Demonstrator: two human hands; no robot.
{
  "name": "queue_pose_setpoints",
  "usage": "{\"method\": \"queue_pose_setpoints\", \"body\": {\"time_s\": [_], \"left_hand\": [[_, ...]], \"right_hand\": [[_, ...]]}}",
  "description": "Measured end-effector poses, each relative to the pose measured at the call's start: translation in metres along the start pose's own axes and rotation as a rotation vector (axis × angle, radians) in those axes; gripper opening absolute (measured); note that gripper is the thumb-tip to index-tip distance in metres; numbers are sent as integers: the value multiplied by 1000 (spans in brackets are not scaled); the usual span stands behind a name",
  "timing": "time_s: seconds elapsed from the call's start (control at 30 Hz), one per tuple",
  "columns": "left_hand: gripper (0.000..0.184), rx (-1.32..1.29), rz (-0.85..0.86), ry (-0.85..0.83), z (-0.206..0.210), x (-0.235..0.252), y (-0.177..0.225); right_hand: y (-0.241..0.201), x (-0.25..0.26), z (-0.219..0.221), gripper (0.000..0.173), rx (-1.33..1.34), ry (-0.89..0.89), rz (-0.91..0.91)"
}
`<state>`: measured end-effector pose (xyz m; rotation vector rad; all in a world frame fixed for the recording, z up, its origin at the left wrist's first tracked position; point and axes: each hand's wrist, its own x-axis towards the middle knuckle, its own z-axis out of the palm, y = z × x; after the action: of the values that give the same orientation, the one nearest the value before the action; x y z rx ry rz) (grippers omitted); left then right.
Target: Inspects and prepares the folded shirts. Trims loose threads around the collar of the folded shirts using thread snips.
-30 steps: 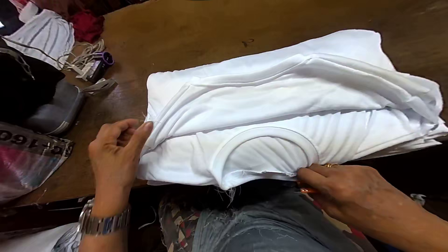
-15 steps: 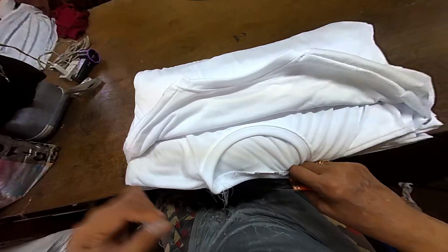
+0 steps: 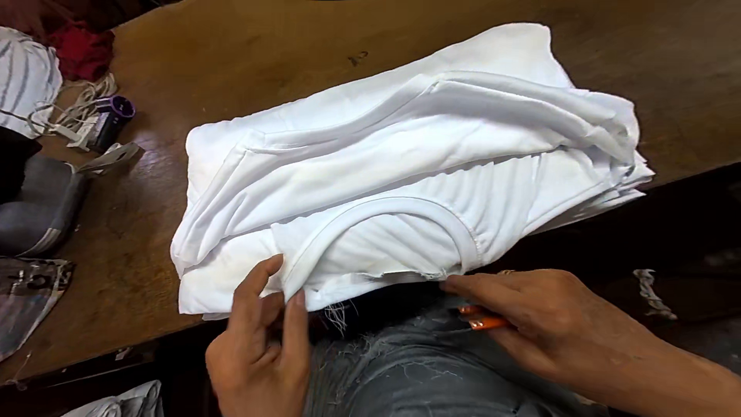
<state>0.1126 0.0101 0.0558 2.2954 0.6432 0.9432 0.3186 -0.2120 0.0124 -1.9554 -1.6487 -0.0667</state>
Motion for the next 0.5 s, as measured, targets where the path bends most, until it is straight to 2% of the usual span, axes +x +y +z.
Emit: {"method": "queue_pose_setpoints", "body": {"time_s": [0.1,0.2,0.4,0.5], "left_hand": [[25,-344,-15,148,-3,-11,-3],[16,-615,-139,242,4,-23,1],[15,-926,-229,217,8,-31,9],[15,-879,-224,183,8,-37,4]], "right_hand": [[-13,6,6,22,431,31,20],[-38,29,19,18,816,44,97],[-77,70,38,27,1054,7,276],[-87,81,41,25,1117,7,304]]}}
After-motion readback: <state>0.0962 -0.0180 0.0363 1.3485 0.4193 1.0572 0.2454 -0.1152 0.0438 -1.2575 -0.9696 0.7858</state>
